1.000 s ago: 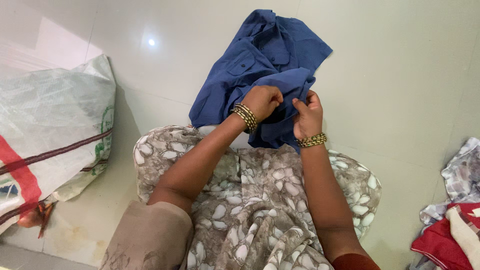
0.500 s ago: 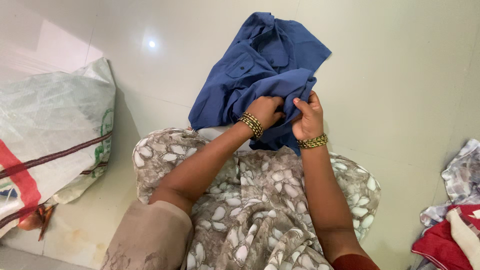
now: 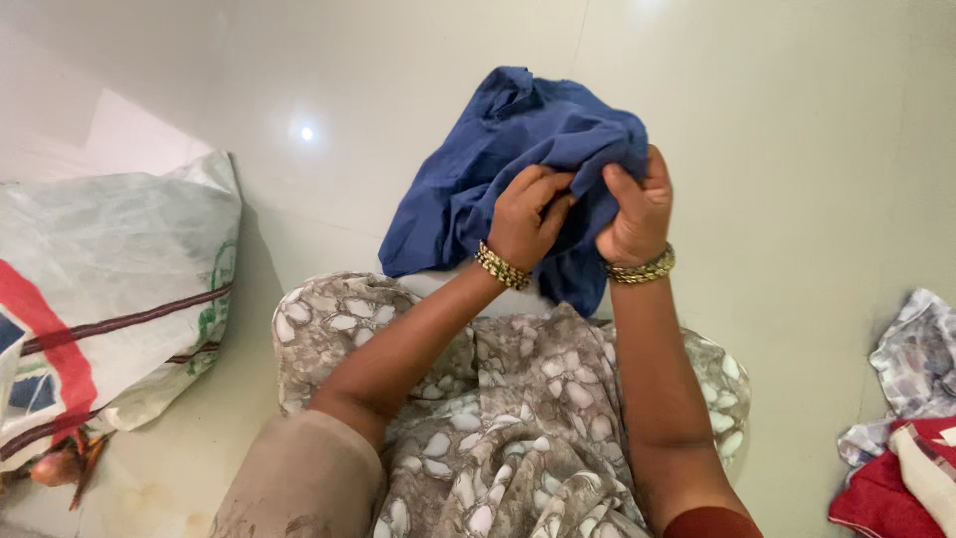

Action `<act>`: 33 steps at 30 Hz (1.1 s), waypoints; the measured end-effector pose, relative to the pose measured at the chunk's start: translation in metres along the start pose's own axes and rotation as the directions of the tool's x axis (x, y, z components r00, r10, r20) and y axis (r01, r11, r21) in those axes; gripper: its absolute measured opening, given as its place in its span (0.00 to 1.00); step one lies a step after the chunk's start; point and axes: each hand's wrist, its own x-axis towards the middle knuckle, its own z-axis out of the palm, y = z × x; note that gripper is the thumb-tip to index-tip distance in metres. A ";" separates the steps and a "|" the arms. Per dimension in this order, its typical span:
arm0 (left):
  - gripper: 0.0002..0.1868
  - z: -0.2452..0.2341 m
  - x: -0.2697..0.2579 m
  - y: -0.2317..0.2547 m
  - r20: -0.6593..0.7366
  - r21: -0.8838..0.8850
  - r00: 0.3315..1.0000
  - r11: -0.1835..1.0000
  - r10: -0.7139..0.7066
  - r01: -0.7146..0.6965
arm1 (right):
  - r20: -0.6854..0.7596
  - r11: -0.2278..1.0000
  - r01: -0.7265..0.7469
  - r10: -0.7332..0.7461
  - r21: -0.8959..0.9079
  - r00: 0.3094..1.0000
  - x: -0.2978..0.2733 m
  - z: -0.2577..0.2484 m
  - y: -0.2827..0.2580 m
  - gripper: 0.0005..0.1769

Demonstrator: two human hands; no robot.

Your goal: The person folds a blue shirt on the floor, smoothing it out and folding it into a compact rectangle. They then place the folded shirt into a white bag.

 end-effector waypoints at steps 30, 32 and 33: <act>0.08 -0.006 -0.069 -0.031 0.305 -0.155 0.892 0.907 -0.334 0.392 | -0.170 0.845 -0.530 0.514 -0.064 0.841 -0.114 0.014 0.002 0.36; 0.08 -0.006 -0.068 -0.032 0.290 -0.179 0.903 0.909 -0.317 0.376 | -0.198 0.846 -0.517 0.488 -0.133 0.850 -0.119 0.005 0.014 0.38; 0.08 -0.006 -0.067 -0.032 0.288 -0.153 0.903 0.915 -0.320 0.373 | -0.231 0.841 -0.512 0.471 -0.175 0.852 -0.120 -0.007 0.022 0.34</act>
